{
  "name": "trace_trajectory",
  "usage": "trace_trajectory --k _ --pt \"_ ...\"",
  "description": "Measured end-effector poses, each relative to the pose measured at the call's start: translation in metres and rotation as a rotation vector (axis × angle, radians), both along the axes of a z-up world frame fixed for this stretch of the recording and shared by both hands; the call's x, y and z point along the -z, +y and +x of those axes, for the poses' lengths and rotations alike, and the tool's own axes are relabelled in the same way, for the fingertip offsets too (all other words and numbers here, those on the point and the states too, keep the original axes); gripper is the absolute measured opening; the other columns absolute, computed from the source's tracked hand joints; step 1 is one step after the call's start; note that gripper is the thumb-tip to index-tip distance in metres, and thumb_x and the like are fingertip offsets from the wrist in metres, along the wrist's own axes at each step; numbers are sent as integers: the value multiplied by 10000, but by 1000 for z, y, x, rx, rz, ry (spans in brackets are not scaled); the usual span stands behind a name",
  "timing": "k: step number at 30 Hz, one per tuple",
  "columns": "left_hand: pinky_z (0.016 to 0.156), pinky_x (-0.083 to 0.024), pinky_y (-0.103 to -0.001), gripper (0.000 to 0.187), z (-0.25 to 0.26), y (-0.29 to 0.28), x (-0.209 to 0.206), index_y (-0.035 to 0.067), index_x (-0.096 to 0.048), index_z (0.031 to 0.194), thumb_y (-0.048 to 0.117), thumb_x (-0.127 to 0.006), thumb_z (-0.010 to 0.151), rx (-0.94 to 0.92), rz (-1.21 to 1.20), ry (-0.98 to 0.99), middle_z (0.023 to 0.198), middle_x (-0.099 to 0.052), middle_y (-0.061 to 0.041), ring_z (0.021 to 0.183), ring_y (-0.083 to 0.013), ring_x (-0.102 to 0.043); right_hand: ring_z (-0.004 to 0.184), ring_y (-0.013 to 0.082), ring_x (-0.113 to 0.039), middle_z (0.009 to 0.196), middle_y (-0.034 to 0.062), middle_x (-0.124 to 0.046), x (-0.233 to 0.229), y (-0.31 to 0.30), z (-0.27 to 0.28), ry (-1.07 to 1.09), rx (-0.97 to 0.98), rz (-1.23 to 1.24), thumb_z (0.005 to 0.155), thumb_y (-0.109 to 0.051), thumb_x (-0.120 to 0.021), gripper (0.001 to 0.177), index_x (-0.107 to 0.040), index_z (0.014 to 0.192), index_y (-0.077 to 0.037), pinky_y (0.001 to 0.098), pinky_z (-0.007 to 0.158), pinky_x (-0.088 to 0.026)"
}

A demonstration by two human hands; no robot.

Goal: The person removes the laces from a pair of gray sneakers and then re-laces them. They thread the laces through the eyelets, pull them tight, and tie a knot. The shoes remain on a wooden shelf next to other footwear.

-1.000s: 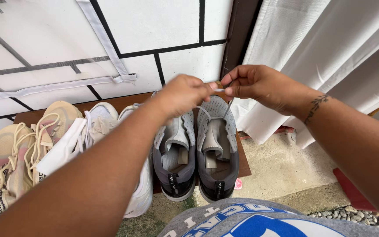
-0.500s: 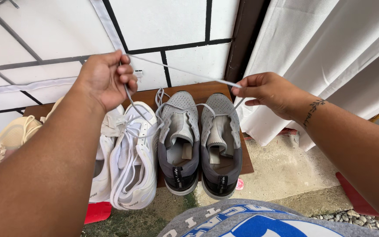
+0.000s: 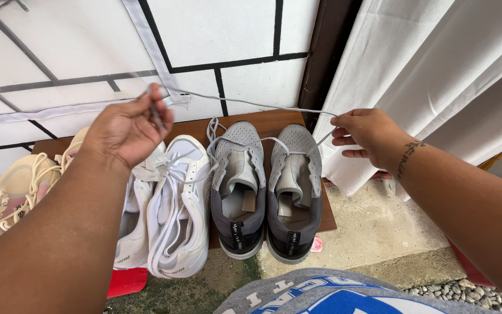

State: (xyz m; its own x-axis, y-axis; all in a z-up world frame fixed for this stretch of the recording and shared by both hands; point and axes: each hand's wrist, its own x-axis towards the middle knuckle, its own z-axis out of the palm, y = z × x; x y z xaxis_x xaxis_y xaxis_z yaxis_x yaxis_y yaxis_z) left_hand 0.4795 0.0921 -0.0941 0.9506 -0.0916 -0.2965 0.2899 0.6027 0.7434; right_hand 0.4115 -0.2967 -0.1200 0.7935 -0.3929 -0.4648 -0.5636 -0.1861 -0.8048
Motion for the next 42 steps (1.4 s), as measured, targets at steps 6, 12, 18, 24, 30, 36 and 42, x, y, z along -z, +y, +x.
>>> trace_trajectory --k 6,12,18,24,30,36,42 --pt "747 -515 -271 264 -15 -82 -10 29 -711 1118 229 -617 973 441 804 -77 918 -723 -72 806 -152 -606 1095 222 -664 1130 106 -709 8 16 0 53 -124 -200 951 -316 -676 344 -689 1214 -93 427 988 -536" --pt "645 -560 -252 222 -15 -127 13 -25 -722 1019 182 -711 941 613 800 -123 844 -694 -103 710 -147 -627 1329 323 -497 1370 143 -587 6 46 -17 -147 -413 -786 874 -407 -804 482 -649 1262 -166 493 1127 -433" --pt "707 -657 -279 85 -9 -140 39 -31 -634 966 45 -626 928 734 635 -68 912 -740 -187 804 -228 -778 1454 344 -246 1368 111 -539 18 57 -26 -62 -633 -869 856 -458 -748 242 -813 999 -274 559 1250 -97" --pt "659 -627 -279 124 -7 -148 57 -46 -633 995 -15 -686 887 701 813 -190 914 -741 -177 763 -213 -760 1322 258 -471 1115 113 -675 51 52 -11 -157 -704 -794 881 -487 -656 304 -833 1010 -276 528 1262 8" --pt "687 -634 -219 90 -10 -148 58 -7 -762 947 32 -727 874 634 933 -278 968 -783 -108 802 -125 -754 1459 289 -333 1161 154 -686 52 65 -4 32 -677 -673 988 -558 -525 451 -800 1111 -223 538 1289 105" --pt "717 -634 -243 110 -14 -144 51 -1 -764 948 -10 -732 844 666 957 -264 955 -787 -113 785 -126 -768 1562 321 -112 1320 169 -605 50 65 -11 -61 -605 -514 783 -507 -728 450 -830 1039 -152 523 1238 145" --pt "711 -648 -255 213 -20 -144 52 21 -752 988 -58 -756 790 680 1011 -308 883 -766 -87 777 -129 -751 1338 326 -474 1227 189 -685 57 63 -14 -88 -579 -344 800 -492 -748 430 -845 1057 -162 476 1274 163"
